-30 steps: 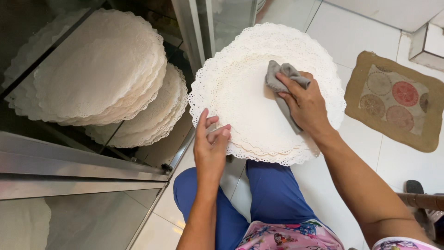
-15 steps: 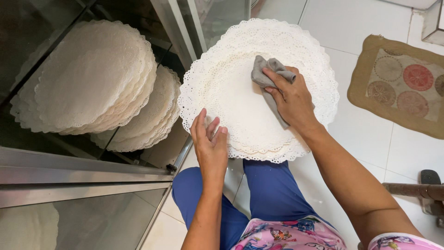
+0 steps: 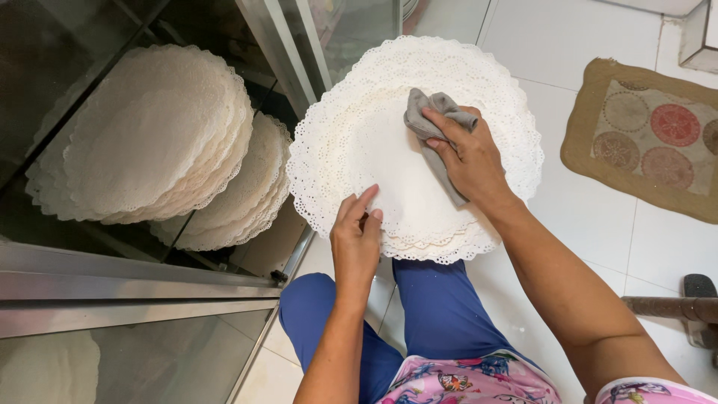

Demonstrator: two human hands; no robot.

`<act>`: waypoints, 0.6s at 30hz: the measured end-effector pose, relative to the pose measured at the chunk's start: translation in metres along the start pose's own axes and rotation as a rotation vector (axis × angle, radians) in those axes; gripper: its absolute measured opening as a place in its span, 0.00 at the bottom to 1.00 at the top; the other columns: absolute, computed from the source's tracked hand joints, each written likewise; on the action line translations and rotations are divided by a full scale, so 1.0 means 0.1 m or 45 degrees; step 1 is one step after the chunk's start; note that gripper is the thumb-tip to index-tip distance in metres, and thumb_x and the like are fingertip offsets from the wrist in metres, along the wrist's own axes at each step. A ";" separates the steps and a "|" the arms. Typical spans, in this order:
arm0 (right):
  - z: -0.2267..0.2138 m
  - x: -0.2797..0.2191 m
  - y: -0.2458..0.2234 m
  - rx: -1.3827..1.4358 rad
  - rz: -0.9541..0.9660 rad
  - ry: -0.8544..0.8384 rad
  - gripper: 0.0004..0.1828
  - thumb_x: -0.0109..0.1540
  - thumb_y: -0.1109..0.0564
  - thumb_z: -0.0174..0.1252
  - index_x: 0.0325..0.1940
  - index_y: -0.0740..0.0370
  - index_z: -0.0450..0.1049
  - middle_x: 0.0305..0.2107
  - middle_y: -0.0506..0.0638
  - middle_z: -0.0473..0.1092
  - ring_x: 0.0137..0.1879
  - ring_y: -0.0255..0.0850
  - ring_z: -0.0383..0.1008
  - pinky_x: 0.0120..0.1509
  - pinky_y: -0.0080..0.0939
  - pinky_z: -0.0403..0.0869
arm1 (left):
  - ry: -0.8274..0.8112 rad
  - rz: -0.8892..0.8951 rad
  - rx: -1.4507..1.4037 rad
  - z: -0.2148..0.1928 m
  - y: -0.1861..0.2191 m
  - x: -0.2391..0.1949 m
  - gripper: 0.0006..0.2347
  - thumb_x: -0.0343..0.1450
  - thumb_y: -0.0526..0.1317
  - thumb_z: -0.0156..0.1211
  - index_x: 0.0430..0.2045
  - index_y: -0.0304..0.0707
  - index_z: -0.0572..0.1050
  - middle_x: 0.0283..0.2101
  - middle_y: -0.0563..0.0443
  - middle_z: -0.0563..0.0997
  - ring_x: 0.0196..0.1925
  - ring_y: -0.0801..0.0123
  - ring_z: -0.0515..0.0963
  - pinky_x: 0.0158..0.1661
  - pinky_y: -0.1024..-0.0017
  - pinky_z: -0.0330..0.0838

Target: The person sits on the floor and wipes white lace dish racks with a gray cloth. They repeatedly pick up a rack from a glass cabinet, wipe its surface, and return it to the stack.

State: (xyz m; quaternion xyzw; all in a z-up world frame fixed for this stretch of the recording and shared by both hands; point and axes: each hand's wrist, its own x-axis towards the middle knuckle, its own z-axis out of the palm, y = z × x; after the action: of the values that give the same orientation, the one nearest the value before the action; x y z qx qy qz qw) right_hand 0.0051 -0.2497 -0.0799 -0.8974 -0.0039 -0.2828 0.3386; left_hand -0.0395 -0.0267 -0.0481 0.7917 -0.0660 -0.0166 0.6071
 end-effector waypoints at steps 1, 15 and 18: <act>-0.06 0.02 -0.11 -0.002 -0.003 0.003 0.22 0.68 0.53 0.56 0.67 0.39 0.71 0.49 0.56 0.65 0.55 0.58 0.69 0.61 0.58 0.70 | 0.000 0.004 -0.002 0.01 -0.01 0.02 0.16 0.72 0.28 0.55 0.54 0.33 0.77 0.49 0.36 0.77 0.51 0.54 0.80 0.51 0.59 0.76; 0.42 -0.32 -0.57 -0.441 -0.431 -0.146 0.21 0.67 0.46 0.52 0.64 0.44 0.70 0.49 0.59 0.68 0.43 0.56 0.72 0.41 0.52 0.71 | 0.014 -0.061 0.086 0.33 -1.05 0.52 0.18 0.65 0.30 0.64 0.51 0.32 0.77 0.53 0.44 0.76 0.48 0.46 0.81 0.49 0.55 0.77; 0.38 -0.24 -0.47 -0.602 -0.429 -0.097 0.22 0.65 0.45 0.55 0.64 0.40 0.72 0.50 0.57 0.69 0.43 0.54 0.72 0.42 0.50 0.72 | -0.009 -0.105 0.024 0.26 -0.66 0.40 0.18 0.67 0.30 0.62 0.54 0.33 0.76 0.57 0.44 0.74 0.51 0.47 0.80 0.51 0.55 0.76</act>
State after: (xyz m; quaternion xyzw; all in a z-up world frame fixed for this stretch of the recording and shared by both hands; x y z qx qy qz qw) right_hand -0.0050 -0.1862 -0.0867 -0.9480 -0.0997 -0.2944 0.0681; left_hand 0.0025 -0.0396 -0.1160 0.7993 -0.0355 -0.0437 0.5982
